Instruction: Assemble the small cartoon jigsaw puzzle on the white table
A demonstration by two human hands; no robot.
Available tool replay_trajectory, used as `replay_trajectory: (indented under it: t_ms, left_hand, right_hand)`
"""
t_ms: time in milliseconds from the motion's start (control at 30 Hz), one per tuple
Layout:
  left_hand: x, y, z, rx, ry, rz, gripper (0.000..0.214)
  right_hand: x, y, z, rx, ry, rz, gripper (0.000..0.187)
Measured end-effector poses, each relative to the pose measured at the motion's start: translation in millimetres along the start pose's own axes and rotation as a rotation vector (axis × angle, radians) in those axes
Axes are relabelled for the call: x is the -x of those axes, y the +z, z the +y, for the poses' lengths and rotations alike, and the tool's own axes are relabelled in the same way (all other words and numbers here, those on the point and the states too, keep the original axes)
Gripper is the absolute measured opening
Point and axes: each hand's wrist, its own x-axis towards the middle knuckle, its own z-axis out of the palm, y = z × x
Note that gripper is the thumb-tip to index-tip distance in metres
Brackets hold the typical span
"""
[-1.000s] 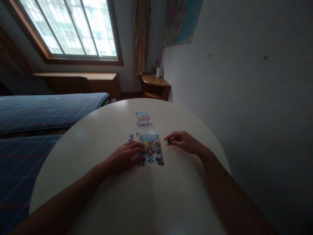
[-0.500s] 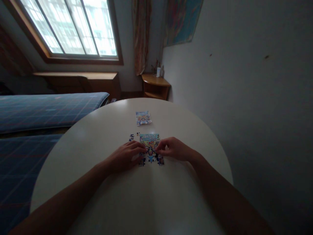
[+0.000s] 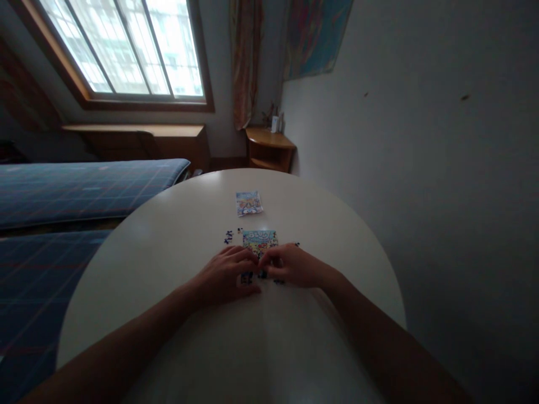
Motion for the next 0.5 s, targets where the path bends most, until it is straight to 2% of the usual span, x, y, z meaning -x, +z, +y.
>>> replay_trajectory:
  t_ms: [200, 333, 500]
  left_hand:
    - [-4.1, 7.3, 0.8, 0.075, -0.04, 0.035, 0.005]
    - [-4.0, 6.9, 0.6, 0.118, -0.031, 0.026, 0.008]
    - [-2.8, 8.5, 1.4, 0.119, -0.085, 0.028, 0.011]
  right_hand:
    - [-0.3, 1.1, 2.2, -0.022, -0.04, -0.003, 0.015]
    - [0.6, 0.9, 1.8, -0.022, -0.031, -0.034, 0.014]
    - [0.2, 1.7, 1.3, -0.035, 0.006, 0.013, 0.014]
